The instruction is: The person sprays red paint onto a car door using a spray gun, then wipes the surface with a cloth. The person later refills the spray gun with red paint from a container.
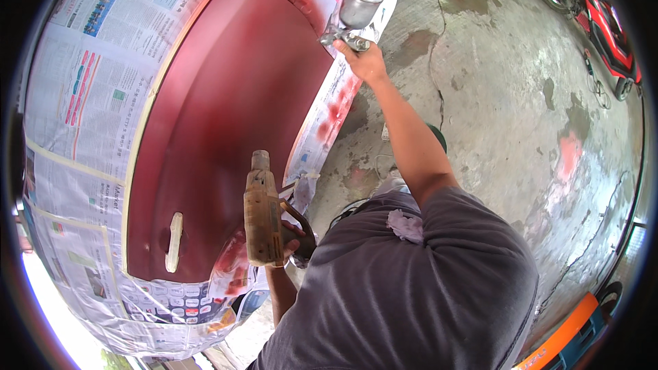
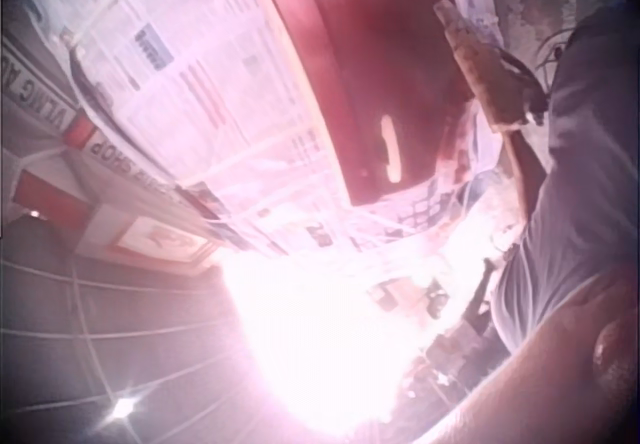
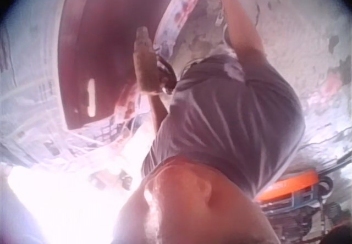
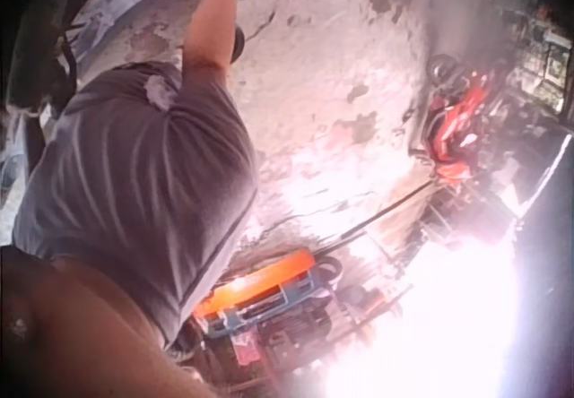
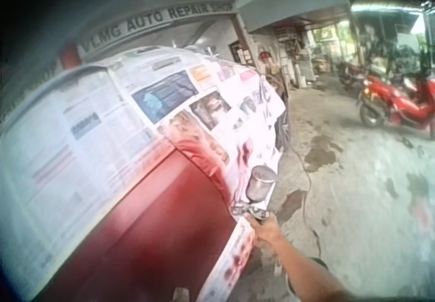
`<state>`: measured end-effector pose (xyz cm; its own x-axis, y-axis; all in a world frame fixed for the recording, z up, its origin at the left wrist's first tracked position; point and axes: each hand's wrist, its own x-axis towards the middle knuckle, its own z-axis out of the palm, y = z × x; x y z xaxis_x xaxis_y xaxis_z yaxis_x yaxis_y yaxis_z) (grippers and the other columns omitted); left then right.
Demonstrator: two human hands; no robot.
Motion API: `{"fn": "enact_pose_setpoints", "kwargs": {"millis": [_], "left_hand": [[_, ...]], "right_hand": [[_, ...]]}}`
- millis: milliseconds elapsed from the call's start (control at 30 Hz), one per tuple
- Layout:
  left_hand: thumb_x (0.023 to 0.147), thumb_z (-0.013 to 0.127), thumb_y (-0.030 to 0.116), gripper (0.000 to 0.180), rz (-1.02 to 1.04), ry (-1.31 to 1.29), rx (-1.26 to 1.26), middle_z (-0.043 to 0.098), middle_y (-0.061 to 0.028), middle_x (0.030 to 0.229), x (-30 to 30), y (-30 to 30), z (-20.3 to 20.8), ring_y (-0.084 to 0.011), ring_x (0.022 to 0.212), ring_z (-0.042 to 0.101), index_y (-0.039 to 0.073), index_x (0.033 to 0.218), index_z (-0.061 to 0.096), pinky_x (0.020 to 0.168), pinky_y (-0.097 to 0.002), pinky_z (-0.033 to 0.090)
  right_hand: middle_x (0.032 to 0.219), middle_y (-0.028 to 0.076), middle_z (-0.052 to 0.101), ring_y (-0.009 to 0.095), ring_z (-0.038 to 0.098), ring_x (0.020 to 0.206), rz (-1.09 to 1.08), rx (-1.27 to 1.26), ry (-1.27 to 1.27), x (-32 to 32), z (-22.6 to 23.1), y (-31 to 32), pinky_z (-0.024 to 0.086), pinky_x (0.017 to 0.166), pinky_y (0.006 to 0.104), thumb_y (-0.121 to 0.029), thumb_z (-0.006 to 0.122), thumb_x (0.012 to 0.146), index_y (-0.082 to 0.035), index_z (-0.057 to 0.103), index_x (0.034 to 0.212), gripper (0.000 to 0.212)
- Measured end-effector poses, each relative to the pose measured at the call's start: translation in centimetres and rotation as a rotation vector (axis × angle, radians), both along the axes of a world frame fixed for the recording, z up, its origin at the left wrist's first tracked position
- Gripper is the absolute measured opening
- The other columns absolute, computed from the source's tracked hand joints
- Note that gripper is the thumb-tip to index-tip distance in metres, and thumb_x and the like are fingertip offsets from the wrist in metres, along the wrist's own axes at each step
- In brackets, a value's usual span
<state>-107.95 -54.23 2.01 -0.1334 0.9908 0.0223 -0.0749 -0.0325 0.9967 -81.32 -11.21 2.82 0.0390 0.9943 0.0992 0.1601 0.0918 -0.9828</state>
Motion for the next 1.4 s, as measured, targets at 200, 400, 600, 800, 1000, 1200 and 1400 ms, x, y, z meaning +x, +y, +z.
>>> {"fn": "enact_pose_setpoints", "kwargs": {"millis": [200, 400, 600, 800, 1000, 1200, 1400], "left_hand": [[0.072, 0.087, 0.000, 0.059, -0.021, -0.007, -0.035, 0.065, -0.0075, 0.105, 0.6, 0.8, 0.7, -0.0267, 0.096, 0.070, 0.003, 0.123, 0.057, 0.085, -0.0443, 0.059], [0.073, 0.088, 0.004, 0.053, -0.032, -0.008, -0.067, 0.065, -0.0065, 0.102, 0.4, -0.4, 0.6, -0.0256, 0.094, 0.070, 0.004, 0.118, 0.059, 0.085, -0.0417, 0.057], [0.072, 0.089, 0.005, 0.053, -0.007, 0.017, -0.091, 0.065, -0.0072, 0.100, -0.3, -2.9, -0.2, -0.0255, 0.091, 0.070, 0.004, 0.116, 0.060, 0.083, -0.0403, 0.058], [0.073, 0.087, 0.000, 0.052, 0.014, -0.063, -0.063, 0.065, -0.0090, 0.105, 0.8, -2.6, 1.1, -0.0271, 0.092, 0.070, 0.003, 0.117, 0.059, 0.083, -0.0416, 0.059], [0.074, 0.086, -0.002, 0.052, -0.006, -0.050, -0.014, 0.065, -0.0092, 0.106, -0.3, -2.2, -0.4, -0.0276, 0.093, 0.070, 0.002, 0.118, 0.059, 0.082, -0.0417, 0.059], [0.074, 0.085, -0.002, 0.055, -0.019, 0.051, 0.062, 0.064, -0.0105, 0.106, -0.9, -3.3, -0.7, -0.0274, 0.093, 0.070, 0.003, 0.122, 0.058, 0.080, -0.0414, 0.059], [0.078, 0.082, -0.002, 0.055, -0.002, 0.033, 0.132, 0.064, -0.0091, 0.107, 0.4, -5.8, 1.4, -0.0249, 0.095, 0.068, 0.005, 0.126, 0.057, 0.080, -0.0394, 0.058]], "right_hand": [[0.106, 0.016, 0.074, 0.039, 0.069, 0.103, -0.119, 0.047, -0.082, 0.1, -3.2, 2.4, 0.053, 0.089, 0.0462, -0.066, 0.066, 0.090, -0.016, 0.068, 0.128, 0.063], [0.094, 0.005, 0.071, 0.014, 0.062, 0.085, 0.169, 0.074, 0.228, -2.8, 1.1, -5.3, 0.052, 0.079, 0.0323, -0.040, 0.068, 0.100, -0.008, 0.066, 0.127, 0.043], [0.070, -0.002, 0.058, 0.004, 0.048, 0.062, 0.425, -0.292, 0.451, -3.2, 4.5, -12.8, 0.041, 0.052, 0.0267, -0.040, 0.070, 0.099, -0.006, 0.068, 0.102, 0.034], [0.065, -0.001, 0.059, 0.008, 0.053, 0.059, 0.261, -0.205, 0.270, -0.9, 1.5, -8.5, 0.045, 0.054, 0.0285, -0.043, 0.075, 0.094, -0.004, 0.070, 0.089, 0.040], [0.078, 0.006, 0.070, 0.019, 0.067, 0.075, -0.095, -0.006, -0.030, -0.9, -5.9, -0.4, 0.053, 0.070, 0.0373, -0.047, 0.077, 0.091, -0.003, 0.072, 0.096, 0.044], [0.116, 0.021, 0.072, 0.039, 0.067, 0.112, -0.085, 0.008, -0.031, -3.8, -5.3, -0.8, 0.052, 0.093, 0.0446, -0.059, 0.069, 0.090, -0.017, 0.061, 0.139, 0.065], [0.108, 0.012, 0.074, 0.018, 0.068, 0.101, 0.212, 0.126, 0.131, -5.8, -1.4, -10.3, 0.052, 0.091, 0.0335, -0.043, 0.072, 0.096, -0.007, 0.064, 0.133, 0.052]]}}
